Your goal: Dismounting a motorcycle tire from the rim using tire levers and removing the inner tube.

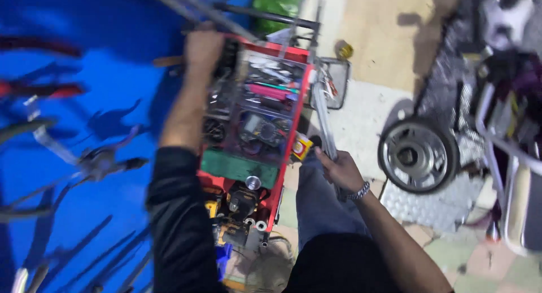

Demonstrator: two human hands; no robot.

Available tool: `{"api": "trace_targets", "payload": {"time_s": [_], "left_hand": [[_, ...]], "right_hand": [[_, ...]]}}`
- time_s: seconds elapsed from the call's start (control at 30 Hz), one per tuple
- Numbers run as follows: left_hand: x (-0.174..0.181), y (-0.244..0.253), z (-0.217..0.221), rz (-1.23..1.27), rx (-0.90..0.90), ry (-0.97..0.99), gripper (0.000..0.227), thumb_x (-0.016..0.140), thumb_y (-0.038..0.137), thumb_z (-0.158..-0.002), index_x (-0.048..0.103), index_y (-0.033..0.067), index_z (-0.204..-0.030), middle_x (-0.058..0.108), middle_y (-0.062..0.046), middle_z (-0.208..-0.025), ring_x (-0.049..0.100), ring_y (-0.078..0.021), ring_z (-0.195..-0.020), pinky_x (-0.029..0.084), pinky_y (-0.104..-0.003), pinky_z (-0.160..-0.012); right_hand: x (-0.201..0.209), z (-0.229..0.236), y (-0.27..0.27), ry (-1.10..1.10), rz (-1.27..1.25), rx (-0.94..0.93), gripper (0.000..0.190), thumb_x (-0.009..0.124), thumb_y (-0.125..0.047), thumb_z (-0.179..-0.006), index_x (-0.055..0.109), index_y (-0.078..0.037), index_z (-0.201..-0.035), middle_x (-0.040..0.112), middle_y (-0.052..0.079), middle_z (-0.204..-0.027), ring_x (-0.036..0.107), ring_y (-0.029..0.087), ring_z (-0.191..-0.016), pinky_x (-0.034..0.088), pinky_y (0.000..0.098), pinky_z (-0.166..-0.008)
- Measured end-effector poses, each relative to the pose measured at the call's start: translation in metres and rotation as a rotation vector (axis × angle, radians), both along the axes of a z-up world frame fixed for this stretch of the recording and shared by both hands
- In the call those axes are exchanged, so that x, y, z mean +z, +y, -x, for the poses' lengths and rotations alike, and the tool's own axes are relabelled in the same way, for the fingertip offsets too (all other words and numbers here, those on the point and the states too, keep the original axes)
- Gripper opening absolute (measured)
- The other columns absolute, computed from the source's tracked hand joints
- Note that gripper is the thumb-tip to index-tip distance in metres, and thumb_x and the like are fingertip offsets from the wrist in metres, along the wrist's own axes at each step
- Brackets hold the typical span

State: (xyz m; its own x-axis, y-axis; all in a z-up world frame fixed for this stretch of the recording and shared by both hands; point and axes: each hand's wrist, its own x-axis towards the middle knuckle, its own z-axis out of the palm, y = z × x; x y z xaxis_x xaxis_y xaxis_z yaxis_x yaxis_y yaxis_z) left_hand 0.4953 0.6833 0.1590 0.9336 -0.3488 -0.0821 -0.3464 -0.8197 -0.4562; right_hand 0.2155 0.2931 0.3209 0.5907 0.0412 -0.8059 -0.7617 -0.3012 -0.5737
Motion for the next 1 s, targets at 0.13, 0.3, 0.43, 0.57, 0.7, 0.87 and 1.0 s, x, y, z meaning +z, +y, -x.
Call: {"api": "trace_targets", "payload": {"time_s": [0.13, 0.3, 0.43, 0.57, 0.7, 0.87, 1.0], "left_hand": [[0.075, 0.002, 0.049, -0.122, -0.141, -0.106, 0.016, 0.065, 0.025, -0.085, 0.068, 0.0313, -0.071, 0.065, 0.009, -0.068, 0.064, -0.0114, -0.060, 0.050, -0.028, -0.048], [0.261, -0.094, 0.113, 0.492, -0.144, -0.146, 0.019, 0.081, 0.020, -0.107, 0.069, 0.0056, -0.104, 0.065, -0.017, -0.100, 0.058, -0.0399, -0.090, 0.043, -0.048, -0.073], [0.244, -0.219, 0.151, 1.451, -0.232, 0.040, 0.022, 0.059, 0.015, -0.114, 0.055, -0.0039, -0.125, 0.062, -0.024, -0.124, 0.060, -0.0359, -0.119, 0.048, -0.042, -0.100], [0.135, -0.346, 0.208, 1.576, 0.239, 0.477, 0.023, 0.064, 0.031, -0.106, 0.061, 0.0085, -0.104, 0.060, -0.009, -0.082, 0.058, -0.0180, -0.072, 0.046, -0.029, -0.062], [0.053, -0.472, 0.311, 1.654, 0.751, 1.006, 0.024, 0.055, 0.040, -0.105, 0.064, 0.0199, -0.097, 0.048, 0.005, -0.058, 0.051, -0.0022, -0.048, 0.045, -0.013, -0.039], [0.001, -0.569, 0.395, 1.437, 0.749, 1.180, 0.031, 0.064, 0.038, -0.101, 0.067, 0.0118, -0.087, 0.053, 0.001, -0.060, 0.052, -0.0057, -0.048, 0.040, -0.017, -0.039], [-0.107, -0.600, 0.436, 1.162, 0.792, 1.270, 0.036, 0.053, 0.041, -0.105, 0.070, 0.0145, -0.088, 0.061, -0.002, -0.063, 0.057, -0.0096, -0.052, 0.044, -0.023, -0.046]], "right_hand": [[-0.033, 0.037, -0.063, 0.152, 0.115, -0.013, 0.052, 0.065, -0.053, -0.095, 0.058, -0.013, -0.063, 0.056, 0.002, -0.050, 0.048, 0.013, -0.040, 0.038, 0.0297, -0.042], [-0.074, 0.129, -0.152, 0.176, 0.329, 0.070, 0.059, 0.050, -0.069, -0.088, 0.069, -0.021, -0.116, 0.074, 0.005, -0.082, 0.069, 0.022, -0.067, 0.051, 0.0350, -0.057], [-0.062, 0.196, -0.193, 0.258, 0.339, -0.135, 0.074, 0.038, -0.069, -0.091, 0.053, -0.025, -0.148, 0.071, 0.010, -0.085, 0.067, 0.024, -0.072, 0.050, 0.0372, -0.063], [-0.060, 0.266, -0.220, 0.087, 0.303, -0.538, 0.054, 0.067, -0.058, -0.097, 0.073, -0.005, -0.104, 0.073, 0.021, -0.086, 0.071, 0.039, -0.089, 0.053, 0.0459, -0.081], [-0.082, 0.325, -0.246, 0.129, 0.272, -0.726, 0.042, 0.074, -0.048, -0.094, 0.073, -0.010, -0.074, 0.070, 0.009, -0.060, 0.071, 0.026, -0.062, 0.052, 0.0346, -0.067], [-0.182, 0.396, -0.278, 0.109, 0.415, -0.613, 0.039, 0.068, -0.044, -0.092, 0.077, -0.006, -0.088, 0.072, 0.020, -0.073, 0.073, 0.041, -0.082, 0.054, 0.0461, -0.074], [-0.269, 0.424, -0.294, 0.346, 0.524, -0.303, 0.040, 0.063, -0.049, -0.092, 0.079, -0.015, -0.105, 0.080, 0.014, -0.092, 0.077, 0.034, -0.096, 0.061, 0.0452, -0.082]]}}
